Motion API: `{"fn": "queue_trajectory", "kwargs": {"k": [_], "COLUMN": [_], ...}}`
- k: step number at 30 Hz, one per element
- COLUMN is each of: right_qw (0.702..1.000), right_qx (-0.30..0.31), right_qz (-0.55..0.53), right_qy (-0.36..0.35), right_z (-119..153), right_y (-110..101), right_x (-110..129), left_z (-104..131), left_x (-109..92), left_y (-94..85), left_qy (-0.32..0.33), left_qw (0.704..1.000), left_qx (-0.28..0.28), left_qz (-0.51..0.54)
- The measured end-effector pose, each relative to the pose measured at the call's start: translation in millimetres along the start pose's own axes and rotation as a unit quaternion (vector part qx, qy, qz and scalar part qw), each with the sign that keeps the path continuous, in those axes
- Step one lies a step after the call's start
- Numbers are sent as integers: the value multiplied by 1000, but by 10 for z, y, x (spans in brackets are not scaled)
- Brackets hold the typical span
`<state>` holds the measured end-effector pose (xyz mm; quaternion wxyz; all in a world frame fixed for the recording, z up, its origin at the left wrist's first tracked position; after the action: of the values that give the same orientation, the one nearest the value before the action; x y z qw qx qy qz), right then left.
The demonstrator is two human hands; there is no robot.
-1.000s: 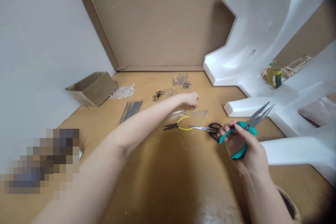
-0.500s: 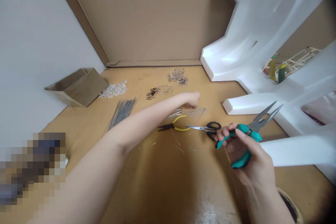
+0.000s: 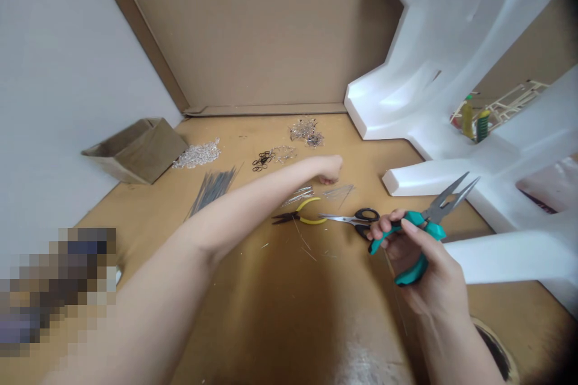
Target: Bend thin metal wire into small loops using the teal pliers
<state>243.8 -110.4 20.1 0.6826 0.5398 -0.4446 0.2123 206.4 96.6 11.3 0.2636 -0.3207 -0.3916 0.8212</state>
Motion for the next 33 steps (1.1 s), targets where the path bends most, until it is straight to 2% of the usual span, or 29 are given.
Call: {"fn": "queue_trajectory", "kwargs": {"k": [3, 7, 10, 13, 17, 26, 33], "right_qw": [1000, 1000, 1000, 1000, 999, 999, 999], "right_qx": [3, 15, 24, 25, 28, 18, 27], "right_qz": [0, 2, 1, 6, 14, 30, 30], "right_qy": [1, 0, 7, 11, 12, 6, 8], "right_z": [1, 10, 13, 4, -20, -66, -77], "right_y": [-3, 17, 45, 59, 64, 47, 9], "right_x": [-3, -7, -26, -50, -82, -127, -150], "left_z": [144, 484, 745, 896, 912, 796, 789], "left_x": [175, 543, 731, 776, 718, 655, 800], "left_y": [-119, -179, -46, 139, 269, 319, 271], "left_qy": [-16, -52, -76, -94, -94, -84, -68], "left_qw": [999, 993, 990, 986, 986, 985, 989], "left_qx": [-31, -73, -63, -46, -65, -112, -130], "left_qz": [-33, -78, -104, -128, -125, -97, 0]}}
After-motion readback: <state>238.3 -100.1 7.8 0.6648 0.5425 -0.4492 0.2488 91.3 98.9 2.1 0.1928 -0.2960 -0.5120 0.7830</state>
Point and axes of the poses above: each hand's wrist, its own z-axis away from the middle knuckle, its own y-axis out of the palm, x = y × z, the point moved 5 cm from there along -z, towards the middle knuckle, and after that the axes turned 2 degrees about x, right-handed, at the moved point
